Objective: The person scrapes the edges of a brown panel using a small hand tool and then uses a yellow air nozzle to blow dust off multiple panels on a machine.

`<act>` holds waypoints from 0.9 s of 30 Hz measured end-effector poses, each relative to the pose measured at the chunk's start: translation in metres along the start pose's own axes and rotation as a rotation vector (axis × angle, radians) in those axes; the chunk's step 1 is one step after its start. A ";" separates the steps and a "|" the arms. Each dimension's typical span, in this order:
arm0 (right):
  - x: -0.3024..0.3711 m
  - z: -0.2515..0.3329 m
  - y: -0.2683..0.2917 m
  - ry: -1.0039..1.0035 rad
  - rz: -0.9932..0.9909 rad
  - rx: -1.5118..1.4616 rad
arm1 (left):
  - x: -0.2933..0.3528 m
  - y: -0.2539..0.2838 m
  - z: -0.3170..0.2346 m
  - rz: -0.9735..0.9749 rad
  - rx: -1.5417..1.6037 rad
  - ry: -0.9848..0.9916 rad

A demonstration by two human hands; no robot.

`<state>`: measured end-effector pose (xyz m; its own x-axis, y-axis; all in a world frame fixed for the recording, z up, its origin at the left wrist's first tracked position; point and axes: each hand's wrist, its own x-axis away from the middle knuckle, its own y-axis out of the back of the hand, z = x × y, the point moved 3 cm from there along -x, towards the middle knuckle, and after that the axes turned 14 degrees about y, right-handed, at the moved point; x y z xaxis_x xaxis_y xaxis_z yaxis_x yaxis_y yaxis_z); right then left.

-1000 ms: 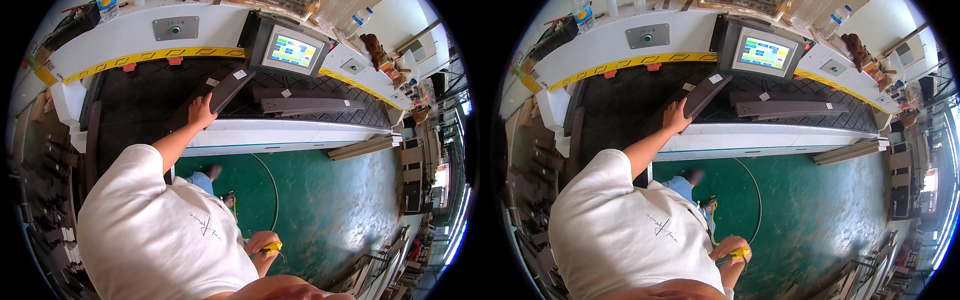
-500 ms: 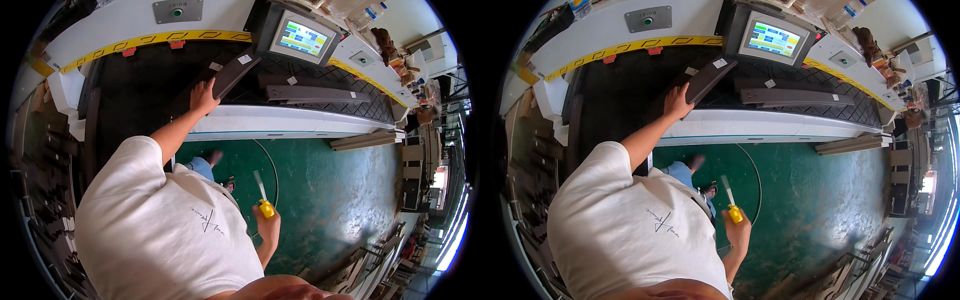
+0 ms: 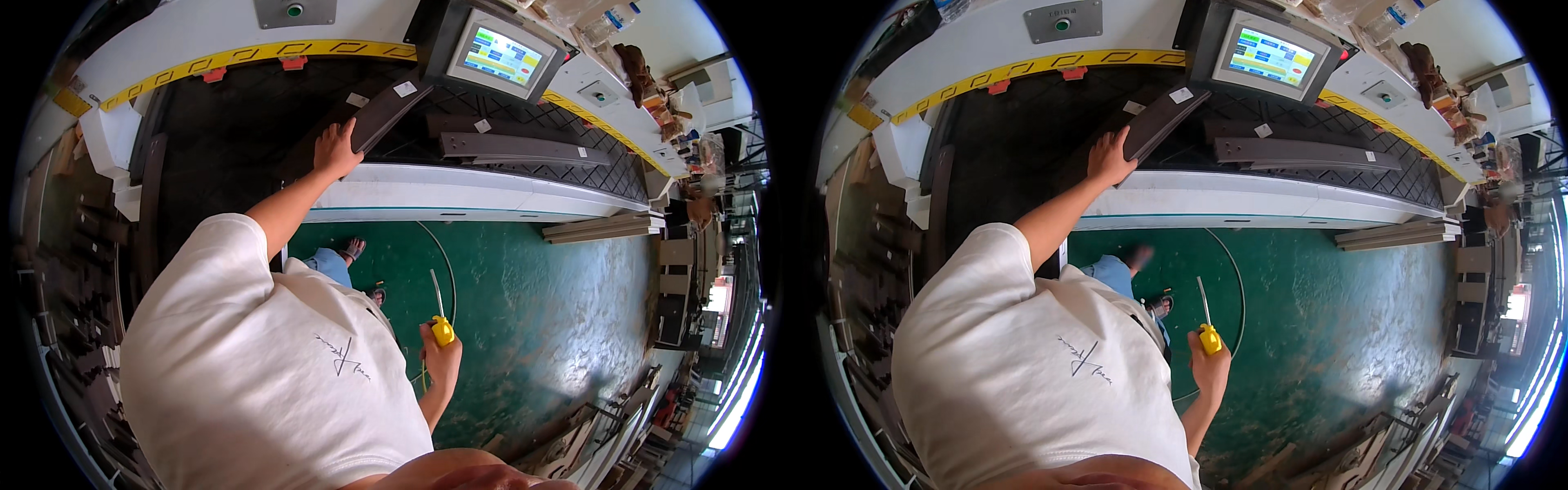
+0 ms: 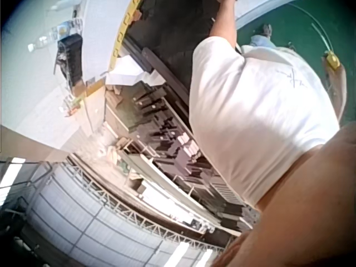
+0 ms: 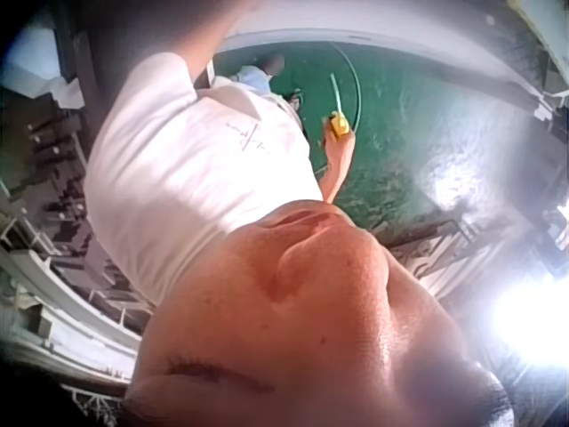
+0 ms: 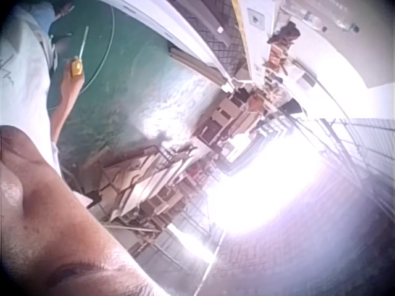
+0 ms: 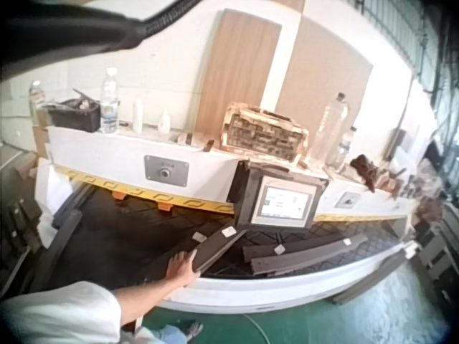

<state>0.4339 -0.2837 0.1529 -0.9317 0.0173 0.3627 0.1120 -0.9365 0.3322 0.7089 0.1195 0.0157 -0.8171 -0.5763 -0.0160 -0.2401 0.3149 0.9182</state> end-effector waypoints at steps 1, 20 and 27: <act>0.001 0.000 0.001 -0.001 0.052 -0.012 | -0.002 0.000 -0.001 -0.002 0.002 -0.005; -0.016 0.010 -0.013 -0.008 0.188 0.078 | -0.001 0.006 -0.004 0.015 0.002 0.003; -0.030 0.012 -0.005 0.028 0.121 0.056 | -0.010 -0.003 0.007 -0.115 0.189 -0.035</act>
<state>0.4653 -0.2756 0.1514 -0.9194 -0.1047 0.3791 0.2421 -0.9102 0.3359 0.7143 0.1291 0.0101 -0.7955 -0.5911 -0.1336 -0.4245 0.3863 0.8189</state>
